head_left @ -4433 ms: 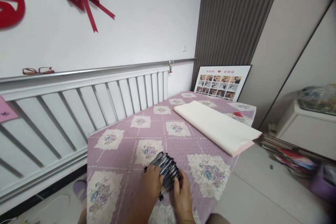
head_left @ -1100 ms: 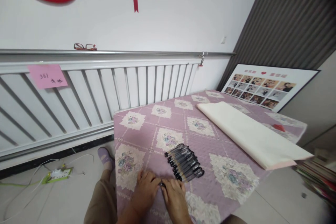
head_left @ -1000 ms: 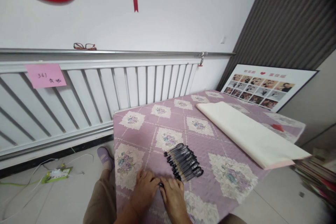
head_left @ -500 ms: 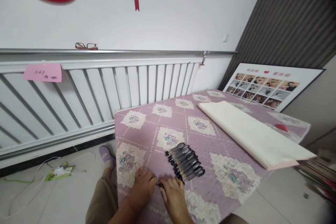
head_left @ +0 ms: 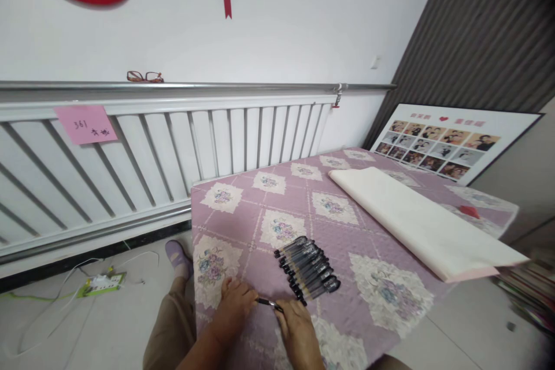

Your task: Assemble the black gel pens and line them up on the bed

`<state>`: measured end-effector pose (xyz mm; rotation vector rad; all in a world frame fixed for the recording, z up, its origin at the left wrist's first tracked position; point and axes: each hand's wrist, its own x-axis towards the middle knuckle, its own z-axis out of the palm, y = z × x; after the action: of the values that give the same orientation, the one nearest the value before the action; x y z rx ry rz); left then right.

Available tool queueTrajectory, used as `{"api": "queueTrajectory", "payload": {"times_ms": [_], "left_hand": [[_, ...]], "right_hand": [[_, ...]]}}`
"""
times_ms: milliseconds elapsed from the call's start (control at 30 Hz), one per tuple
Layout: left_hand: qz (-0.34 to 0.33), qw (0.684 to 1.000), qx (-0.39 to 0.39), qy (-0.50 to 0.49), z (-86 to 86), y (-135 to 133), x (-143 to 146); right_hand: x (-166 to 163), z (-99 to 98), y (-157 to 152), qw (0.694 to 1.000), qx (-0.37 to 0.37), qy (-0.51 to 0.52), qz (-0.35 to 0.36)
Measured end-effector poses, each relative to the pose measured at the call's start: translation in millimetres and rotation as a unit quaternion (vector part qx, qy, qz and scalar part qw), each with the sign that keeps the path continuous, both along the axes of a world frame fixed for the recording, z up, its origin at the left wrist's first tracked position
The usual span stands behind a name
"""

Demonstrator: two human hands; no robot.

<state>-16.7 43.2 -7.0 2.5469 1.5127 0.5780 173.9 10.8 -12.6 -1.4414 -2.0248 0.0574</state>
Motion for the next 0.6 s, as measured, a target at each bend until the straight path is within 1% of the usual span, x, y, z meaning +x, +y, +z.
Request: {"api": "queueTrajectory", "payload": {"times_ms": [133,267,333,400,467,600], "left_hand": [[0.016,1.0,-0.022,-0.008,7.9,-0.3,-1.6],[0.084,0.995,-0.009,-0.047,10.6,-1.5,-2.4],[0.1,0.993,-0.004,-0.065,11.6,-2.5,-2.6],[0.091,0.994,-0.007,-0.067,13.0,-3.3,-2.4],[0.065,0.996,-0.014,-0.056,14.0,-3.8,-2.0],[0.024,0.999,-0.009,-0.025,11.6,-4.2,-0.3]], "right_hand": [[11.1,-5.9,-3.0,1.0,-0.004,0.027,-0.006],[14.2,-4.8,-3.9,0.999,0.004,0.042,-0.028],[13.4,-2.8,-3.9,0.999,0.004,0.035,-0.027],[12.0,-0.2,-4.0,1.0,0.007,0.022,-0.02],[10.9,2.5,-4.1,1.0,0.014,0.014,-0.016],[11.4,6.7,-5.3,0.999,0.027,0.026,-0.028]]}}
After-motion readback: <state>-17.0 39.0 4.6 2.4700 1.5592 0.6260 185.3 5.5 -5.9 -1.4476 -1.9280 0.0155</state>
